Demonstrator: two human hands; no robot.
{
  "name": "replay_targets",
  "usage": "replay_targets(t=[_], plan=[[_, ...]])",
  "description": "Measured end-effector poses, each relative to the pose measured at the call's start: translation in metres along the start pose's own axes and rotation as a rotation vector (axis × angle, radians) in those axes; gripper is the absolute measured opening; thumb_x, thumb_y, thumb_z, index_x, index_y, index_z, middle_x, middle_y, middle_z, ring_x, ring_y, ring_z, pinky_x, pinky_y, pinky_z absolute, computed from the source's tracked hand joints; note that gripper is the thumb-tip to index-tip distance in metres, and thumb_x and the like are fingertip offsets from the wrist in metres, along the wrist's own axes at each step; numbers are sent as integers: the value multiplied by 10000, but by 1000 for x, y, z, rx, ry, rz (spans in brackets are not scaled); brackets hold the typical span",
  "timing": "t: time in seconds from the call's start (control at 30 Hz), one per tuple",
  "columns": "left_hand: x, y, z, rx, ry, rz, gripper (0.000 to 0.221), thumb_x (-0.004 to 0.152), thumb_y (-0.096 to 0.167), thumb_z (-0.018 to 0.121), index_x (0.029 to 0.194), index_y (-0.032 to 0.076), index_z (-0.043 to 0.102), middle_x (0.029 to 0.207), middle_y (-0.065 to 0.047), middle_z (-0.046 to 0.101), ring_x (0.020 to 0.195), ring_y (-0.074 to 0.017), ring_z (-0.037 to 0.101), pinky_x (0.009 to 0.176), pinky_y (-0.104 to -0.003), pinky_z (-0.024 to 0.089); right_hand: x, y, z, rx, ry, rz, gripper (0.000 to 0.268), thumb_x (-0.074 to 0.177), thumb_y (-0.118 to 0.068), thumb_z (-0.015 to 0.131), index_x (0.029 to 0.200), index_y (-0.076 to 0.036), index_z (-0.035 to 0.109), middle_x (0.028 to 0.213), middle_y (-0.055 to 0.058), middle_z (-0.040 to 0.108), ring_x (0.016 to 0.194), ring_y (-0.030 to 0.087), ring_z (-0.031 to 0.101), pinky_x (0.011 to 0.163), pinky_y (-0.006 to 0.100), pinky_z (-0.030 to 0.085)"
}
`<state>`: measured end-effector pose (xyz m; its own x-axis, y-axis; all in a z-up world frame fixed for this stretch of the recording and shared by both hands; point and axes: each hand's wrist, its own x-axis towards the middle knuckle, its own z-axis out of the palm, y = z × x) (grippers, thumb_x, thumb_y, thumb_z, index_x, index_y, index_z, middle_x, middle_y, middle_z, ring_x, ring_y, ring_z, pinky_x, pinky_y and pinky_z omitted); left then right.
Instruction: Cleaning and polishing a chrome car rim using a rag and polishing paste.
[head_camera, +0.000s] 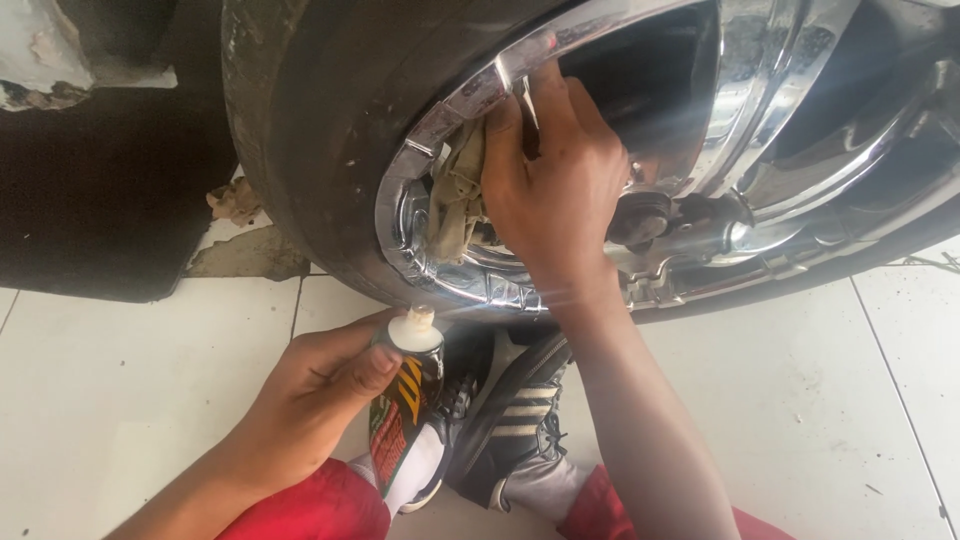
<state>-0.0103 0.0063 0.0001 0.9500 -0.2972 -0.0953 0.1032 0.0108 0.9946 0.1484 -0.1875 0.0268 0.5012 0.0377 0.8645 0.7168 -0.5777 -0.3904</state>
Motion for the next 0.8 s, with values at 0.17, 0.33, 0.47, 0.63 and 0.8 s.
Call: replay_targets(t=[0.17,0.33,0.47,0.63,0.8], plan=[[-1,-11,-2,3,9,-25,534,1067,320,517,1460,-34,595,1011,-115,691,903,-129,559,815,-300,473,5,2,-2,50,15,23,191,1088,-72,627,1264,1,626,835,109,625,618,214,615,576,353,446],[1,-8,0,79,0,-5,532,1045,347,495,1336,-62,671,943,-52,740,843,-81,598,769,-264,512,9,1,-2,78,21,42,115,1071,-78,613,1001,12,631,765,129,608,605,244,589,580,373,421],[-2,-16,-5,-7,26,-23,532,1054,317,528,1469,-11,585,965,-54,713,824,-93,537,761,-270,476,6,13,3,86,52,84,232,1117,-90,588,907,6,603,719,133,589,567,243,548,573,368,415],[-3,-11,-7,2,6,-9,541,1022,340,498,1403,-27,612,980,-20,760,860,-66,608,784,-248,512,9,-7,-1,152,106,23,152,1121,-91,615,996,-5,620,851,101,622,658,193,628,577,316,470],[-4,-8,-10,12,14,-10,511,1038,320,508,1328,-71,662,951,-27,744,844,-65,593,765,-239,506,-3,-14,9,46,211,-24,80,1018,19,683,1089,9,648,1196,83,565,1043,233,561,866,327,479]])
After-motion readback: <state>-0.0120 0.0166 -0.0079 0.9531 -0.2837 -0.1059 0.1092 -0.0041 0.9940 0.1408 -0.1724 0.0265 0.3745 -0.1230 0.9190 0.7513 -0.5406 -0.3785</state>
